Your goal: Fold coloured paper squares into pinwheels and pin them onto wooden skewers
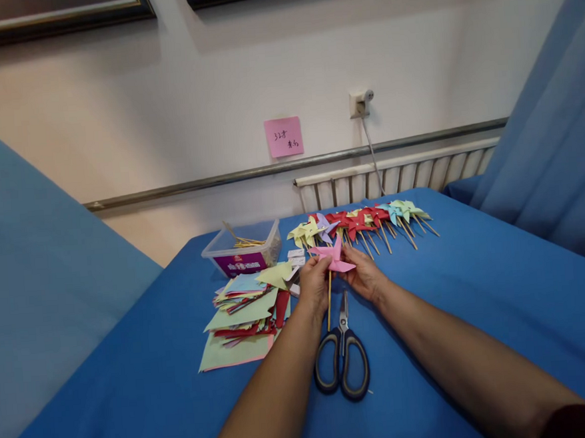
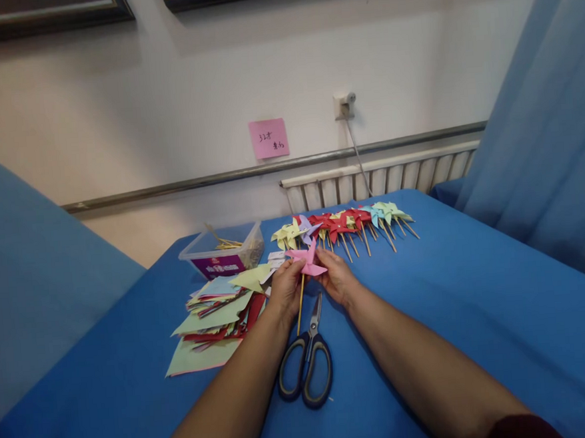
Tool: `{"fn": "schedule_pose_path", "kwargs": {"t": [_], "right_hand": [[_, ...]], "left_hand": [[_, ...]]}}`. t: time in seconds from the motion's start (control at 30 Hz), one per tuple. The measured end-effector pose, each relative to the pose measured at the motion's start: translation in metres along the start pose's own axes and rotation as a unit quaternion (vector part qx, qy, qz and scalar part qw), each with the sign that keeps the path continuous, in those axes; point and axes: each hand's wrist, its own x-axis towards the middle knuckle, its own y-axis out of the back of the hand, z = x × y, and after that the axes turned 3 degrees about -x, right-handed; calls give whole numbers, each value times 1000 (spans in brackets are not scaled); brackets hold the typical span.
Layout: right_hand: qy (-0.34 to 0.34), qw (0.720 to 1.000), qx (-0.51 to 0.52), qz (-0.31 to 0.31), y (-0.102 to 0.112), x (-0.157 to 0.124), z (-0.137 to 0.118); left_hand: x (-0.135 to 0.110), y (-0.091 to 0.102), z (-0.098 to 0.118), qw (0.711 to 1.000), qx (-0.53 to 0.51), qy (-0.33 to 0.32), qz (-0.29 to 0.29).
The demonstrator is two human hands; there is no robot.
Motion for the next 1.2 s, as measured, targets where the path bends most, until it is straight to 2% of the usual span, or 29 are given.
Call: {"fn": "schedule_pose_path", "kwargs": {"t": [0.2, 0.6, 0.83, 1.2], "right_hand": [[-14, 999, 29, -33, 3, 0, -4], [-9, 999, 20, -23, 5, 5, 0], [-24, 995, 14, -93, 3, -1, -8], [-11, 998, -15, -68, 3, -2, -6]], "left_hand": [[-2, 0, 0, 999, 7, 30, -17], [-2, -1, -2, 999, -13, 45, -20], [-2, 1, 4, 998, -28, 62, -7], [-4, -1, 2, 997, -40, 72, -11]]}}
